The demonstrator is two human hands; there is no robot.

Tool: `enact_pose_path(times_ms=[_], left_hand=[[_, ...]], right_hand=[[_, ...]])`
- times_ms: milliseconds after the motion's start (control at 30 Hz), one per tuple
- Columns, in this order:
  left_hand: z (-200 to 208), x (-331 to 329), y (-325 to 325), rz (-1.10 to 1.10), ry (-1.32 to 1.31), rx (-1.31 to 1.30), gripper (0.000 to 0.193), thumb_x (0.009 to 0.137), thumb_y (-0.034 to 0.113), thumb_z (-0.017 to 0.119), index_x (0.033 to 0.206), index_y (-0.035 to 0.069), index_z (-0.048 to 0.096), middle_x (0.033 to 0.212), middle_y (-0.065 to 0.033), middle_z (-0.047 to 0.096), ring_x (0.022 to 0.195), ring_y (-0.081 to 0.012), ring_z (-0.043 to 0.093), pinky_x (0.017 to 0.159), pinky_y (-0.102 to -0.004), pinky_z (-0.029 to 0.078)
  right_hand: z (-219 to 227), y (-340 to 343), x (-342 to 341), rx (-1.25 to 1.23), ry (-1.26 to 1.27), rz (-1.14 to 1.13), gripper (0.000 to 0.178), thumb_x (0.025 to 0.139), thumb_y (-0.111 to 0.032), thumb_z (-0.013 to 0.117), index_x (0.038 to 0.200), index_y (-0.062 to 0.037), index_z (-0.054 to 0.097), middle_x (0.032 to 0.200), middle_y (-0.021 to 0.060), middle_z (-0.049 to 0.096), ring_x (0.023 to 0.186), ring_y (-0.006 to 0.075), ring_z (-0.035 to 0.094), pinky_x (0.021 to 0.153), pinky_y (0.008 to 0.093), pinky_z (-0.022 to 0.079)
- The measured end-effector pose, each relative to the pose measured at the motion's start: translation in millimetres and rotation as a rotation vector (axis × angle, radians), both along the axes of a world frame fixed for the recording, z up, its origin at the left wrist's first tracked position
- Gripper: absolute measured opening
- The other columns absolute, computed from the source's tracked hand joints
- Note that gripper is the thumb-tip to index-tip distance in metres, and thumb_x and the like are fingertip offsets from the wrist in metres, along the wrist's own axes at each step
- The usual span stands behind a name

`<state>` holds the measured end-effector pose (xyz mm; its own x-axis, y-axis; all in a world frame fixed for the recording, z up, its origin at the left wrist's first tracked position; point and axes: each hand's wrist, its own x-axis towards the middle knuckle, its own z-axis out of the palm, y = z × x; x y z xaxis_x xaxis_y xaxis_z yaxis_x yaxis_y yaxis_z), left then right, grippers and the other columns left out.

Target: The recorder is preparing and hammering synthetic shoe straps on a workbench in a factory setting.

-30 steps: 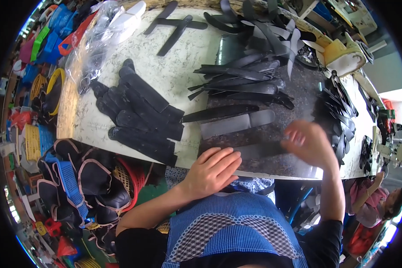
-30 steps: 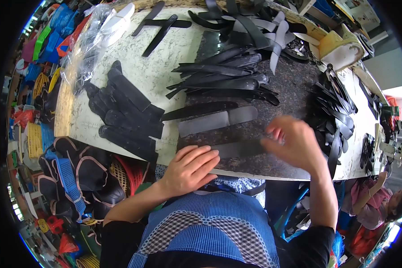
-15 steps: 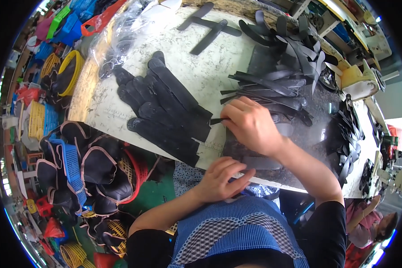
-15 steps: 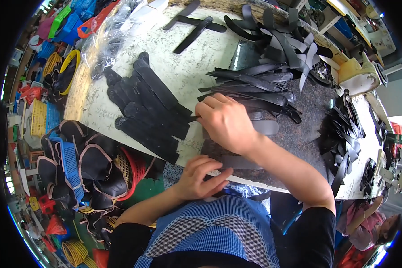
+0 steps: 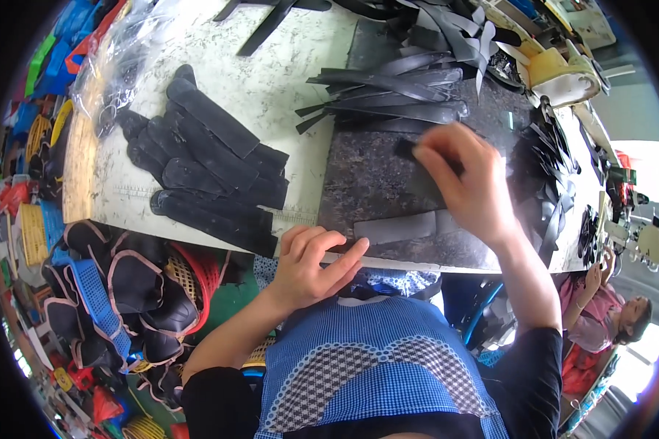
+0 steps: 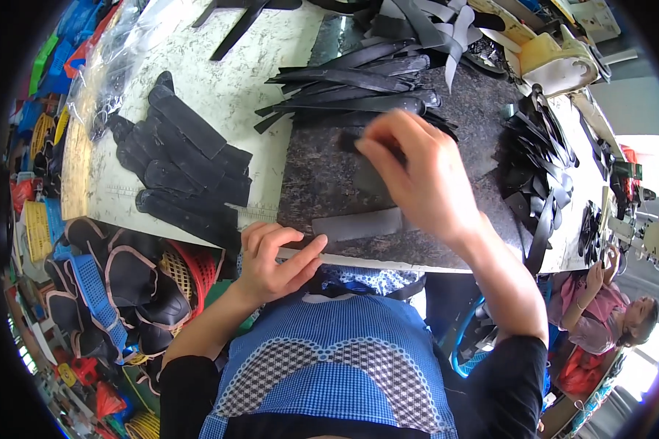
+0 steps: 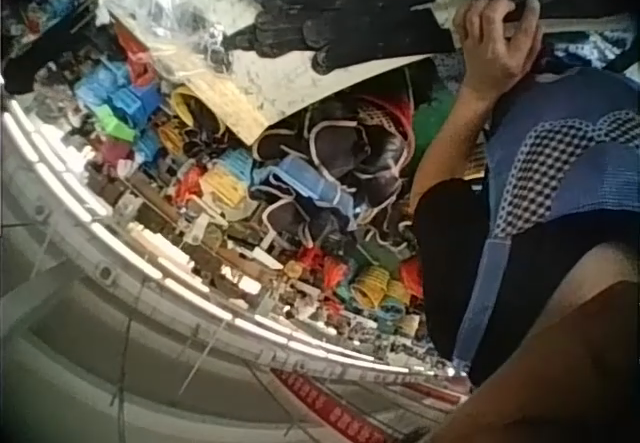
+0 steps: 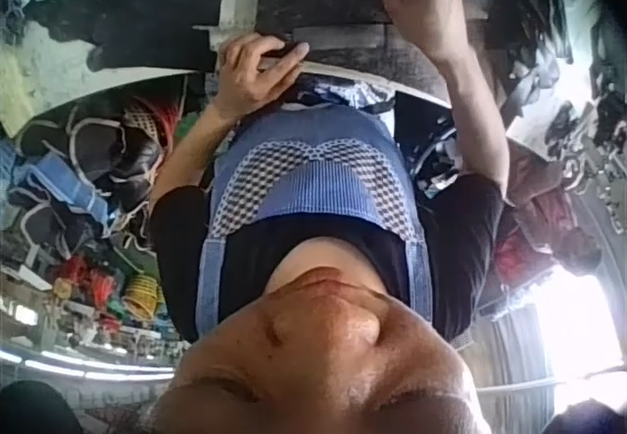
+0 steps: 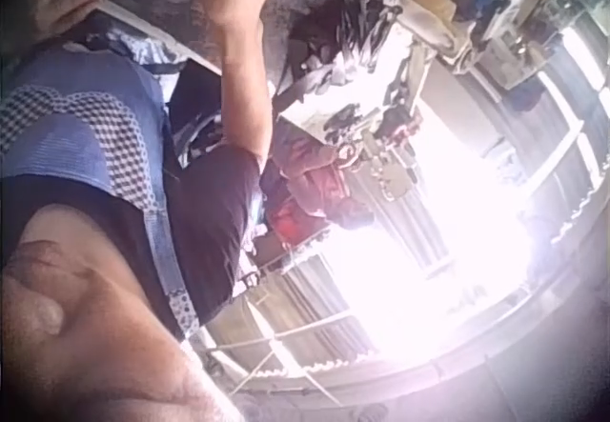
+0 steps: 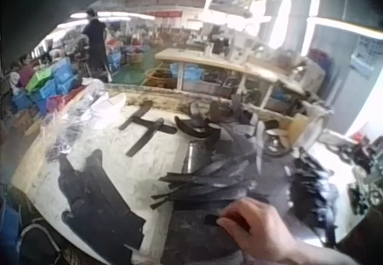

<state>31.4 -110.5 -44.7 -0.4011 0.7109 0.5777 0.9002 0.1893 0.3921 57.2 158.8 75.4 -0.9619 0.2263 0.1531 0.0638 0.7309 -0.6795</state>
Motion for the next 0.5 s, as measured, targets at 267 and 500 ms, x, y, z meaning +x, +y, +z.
enact_pose_path(times_ms=[267,500], left_hand=[[1.5,0.0,0.2,-0.001,-0.032,-0.013,0.039,0.084,0.023,0.082,0.123,0.018,0.08,0.115,-0.0032,0.06,0.107,-0.023,0.057,0.097,-0.0427,0.044],[41.7,-22.3,22.9,0.078,-0.305,0.14,0.03,0.083,0.019,0.084,0.113,0.013,0.079,0.132,-0.0129,0.063,0.118,-0.0297,0.061,0.098,-0.0431,0.047]], right_hand=[[-22.7,-8.2,-55.7,0.327,0.411,0.275,0.013,0.088,-0.003,0.074,0.096,-0.0061,0.064,0.087,0.0083,0.064,0.079,0.0297,0.068,0.068,0.0387,0.057],[-14.4,-9.1,-60.2,0.23,0.481,0.264,0.017,0.089,-0.003,0.075,0.102,-0.0031,0.063,0.088,0.0112,0.069,0.08,0.033,0.071,0.071,0.0402,0.058]])
